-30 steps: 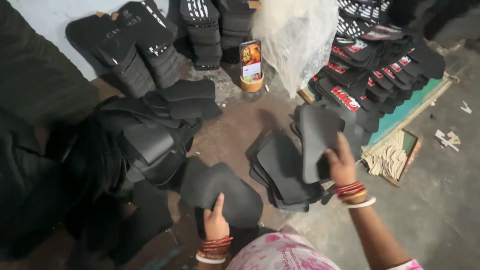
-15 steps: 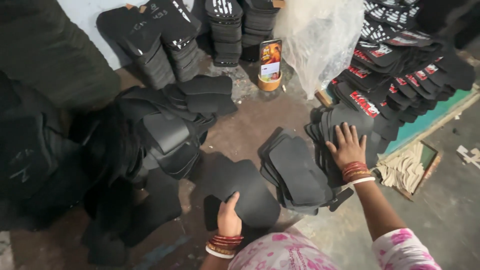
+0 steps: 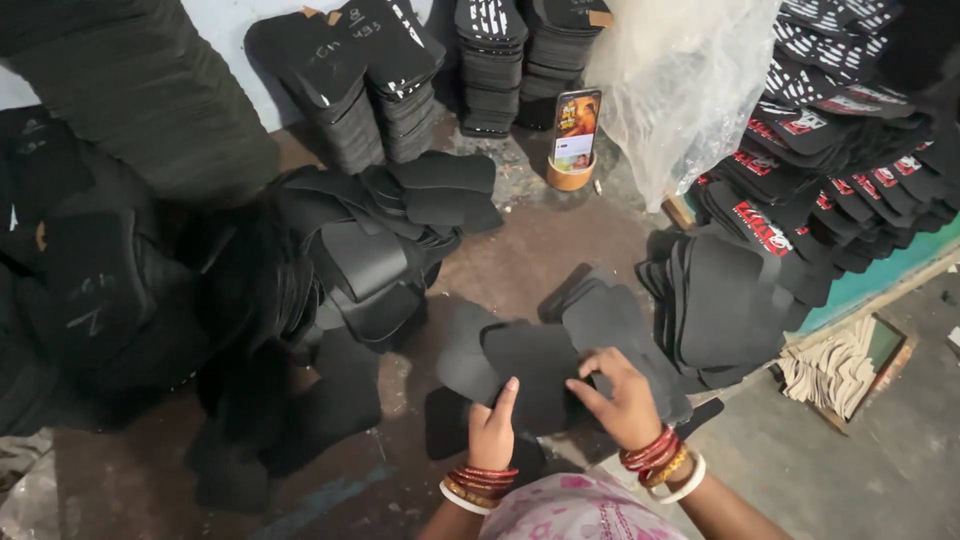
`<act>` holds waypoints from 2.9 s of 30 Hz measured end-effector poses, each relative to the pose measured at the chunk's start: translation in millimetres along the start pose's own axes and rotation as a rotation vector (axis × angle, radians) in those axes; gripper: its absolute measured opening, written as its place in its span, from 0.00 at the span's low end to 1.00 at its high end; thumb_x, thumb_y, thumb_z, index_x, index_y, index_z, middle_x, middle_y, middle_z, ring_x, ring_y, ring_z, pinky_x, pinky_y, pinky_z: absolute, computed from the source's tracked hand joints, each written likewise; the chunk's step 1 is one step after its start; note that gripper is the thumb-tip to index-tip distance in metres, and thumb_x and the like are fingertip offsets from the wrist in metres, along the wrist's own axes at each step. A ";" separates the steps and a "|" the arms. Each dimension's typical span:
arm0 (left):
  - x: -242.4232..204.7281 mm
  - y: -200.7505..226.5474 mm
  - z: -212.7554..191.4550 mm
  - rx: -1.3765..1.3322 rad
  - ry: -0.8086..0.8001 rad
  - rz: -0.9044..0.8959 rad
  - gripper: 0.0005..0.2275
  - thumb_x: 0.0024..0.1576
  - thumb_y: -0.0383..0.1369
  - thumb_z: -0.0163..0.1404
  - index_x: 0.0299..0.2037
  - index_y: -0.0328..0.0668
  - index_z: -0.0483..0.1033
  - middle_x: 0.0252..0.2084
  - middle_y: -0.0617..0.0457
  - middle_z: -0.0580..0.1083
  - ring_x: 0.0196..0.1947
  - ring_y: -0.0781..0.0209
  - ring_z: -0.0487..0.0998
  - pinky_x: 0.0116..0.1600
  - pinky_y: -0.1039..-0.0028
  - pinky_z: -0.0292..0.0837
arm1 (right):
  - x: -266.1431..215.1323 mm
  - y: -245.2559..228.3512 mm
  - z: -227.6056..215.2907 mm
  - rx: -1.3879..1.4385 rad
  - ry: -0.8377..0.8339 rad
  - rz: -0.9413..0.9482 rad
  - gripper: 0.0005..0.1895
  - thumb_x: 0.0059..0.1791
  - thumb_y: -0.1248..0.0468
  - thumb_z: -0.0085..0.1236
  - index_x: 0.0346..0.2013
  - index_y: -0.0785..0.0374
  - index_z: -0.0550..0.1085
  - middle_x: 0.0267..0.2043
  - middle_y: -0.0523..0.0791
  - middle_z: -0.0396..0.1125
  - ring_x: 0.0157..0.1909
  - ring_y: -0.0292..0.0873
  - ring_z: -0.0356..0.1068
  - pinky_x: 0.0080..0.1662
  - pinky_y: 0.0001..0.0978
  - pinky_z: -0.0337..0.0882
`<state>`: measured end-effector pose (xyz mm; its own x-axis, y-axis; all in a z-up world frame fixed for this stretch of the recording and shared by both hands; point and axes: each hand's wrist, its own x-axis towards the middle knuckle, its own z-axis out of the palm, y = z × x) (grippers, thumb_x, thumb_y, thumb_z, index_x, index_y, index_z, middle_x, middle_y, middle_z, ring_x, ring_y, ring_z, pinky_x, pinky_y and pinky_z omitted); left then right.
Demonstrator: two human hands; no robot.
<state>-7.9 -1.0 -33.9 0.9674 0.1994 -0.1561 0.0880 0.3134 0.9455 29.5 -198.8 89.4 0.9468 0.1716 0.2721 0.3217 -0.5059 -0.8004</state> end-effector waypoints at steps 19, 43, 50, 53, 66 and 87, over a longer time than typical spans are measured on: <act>-23.1 43.7 26.6 0.242 -0.086 -0.158 0.20 0.62 0.41 0.51 0.52 0.27 0.76 0.49 0.36 0.80 0.48 0.46 0.80 0.53 0.66 0.73 | -5.9 -67.9 -9.7 -0.158 -0.174 -0.262 0.31 0.42 0.57 0.65 0.57 0.63 0.71 0.50 0.57 0.71 0.46 0.61 0.74 0.45 0.44 0.73; 11.5 58.5 -58.5 1.390 -0.372 0.391 0.50 0.33 0.51 0.69 0.67 0.35 0.62 0.68 0.35 0.64 0.70 0.34 0.59 0.67 0.37 0.50 | -9.2 6.2 7.0 -0.477 -0.209 0.010 0.11 0.44 0.60 0.64 0.41 0.50 0.81 0.39 0.47 0.75 0.35 0.54 0.75 0.33 0.44 0.73; 27.9 60.9 -50.3 1.605 -0.350 0.378 0.30 0.51 0.28 0.52 0.68 0.45 0.66 0.59 0.41 0.72 0.60 0.42 0.71 0.64 0.52 0.59 | -5.1 -26.4 21.7 -0.299 -0.242 -0.162 0.14 0.45 0.63 0.61 0.46 0.53 0.79 0.37 0.47 0.74 0.37 0.53 0.75 0.38 0.42 0.74; 26.7 85.5 -27.9 1.598 -0.520 0.248 0.18 0.59 0.28 0.47 0.61 0.45 0.71 0.53 0.44 0.76 0.56 0.46 0.76 0.63 0.54 0.63 | 12.4 -73.4 23.0 -0.326 -0.131 -0.442 0.25 0.39 0.61 0.60 0.51 0.59 0.74 0.42 0.52 0.72 0.42 0.56 0.73 0.42 0.46 0.72; 43.5 57.6 -85.2 1.333 -0.033 0.278 0.20 0.55 0.42 0.58 0.56 0.50 0.75 0.52 0.45 0.77 0.51 0.43 0.78 0.55 0.57 0.74 | -40.4 106.9 -31.0 0.198 -0.185 0.352 0.15 0.50 0.65 0.61 0.51 0.65 0.76 0.38 0.44 0.73 0.43 0.33 0.67 0.49 0.28 0.69; 62.6 17.0 -74.9 0.467 -0.347 0.071 0.08 0.56 0.28 0.58 0.42 0.38 0.73 0.33 0.50 0.76 0.33 0.68 0.76 0.40 0.76 0.73 | -30.7 19.6 22.7 0.198 -0.156 0.351 0.29 0.43 0.67 0.63 0.60 0.59 0.68 0.45 0.42 0.73 0.44 0.36 0.75 0.46 0.27 0.75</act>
<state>36.4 86.3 -49.0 0.9889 -0.1359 -0.0593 0.0390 -0.1478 0.9882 6.7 -194.8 53.2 0.9826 0.1520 -0.1067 -0.0402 -0.3867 -0.9213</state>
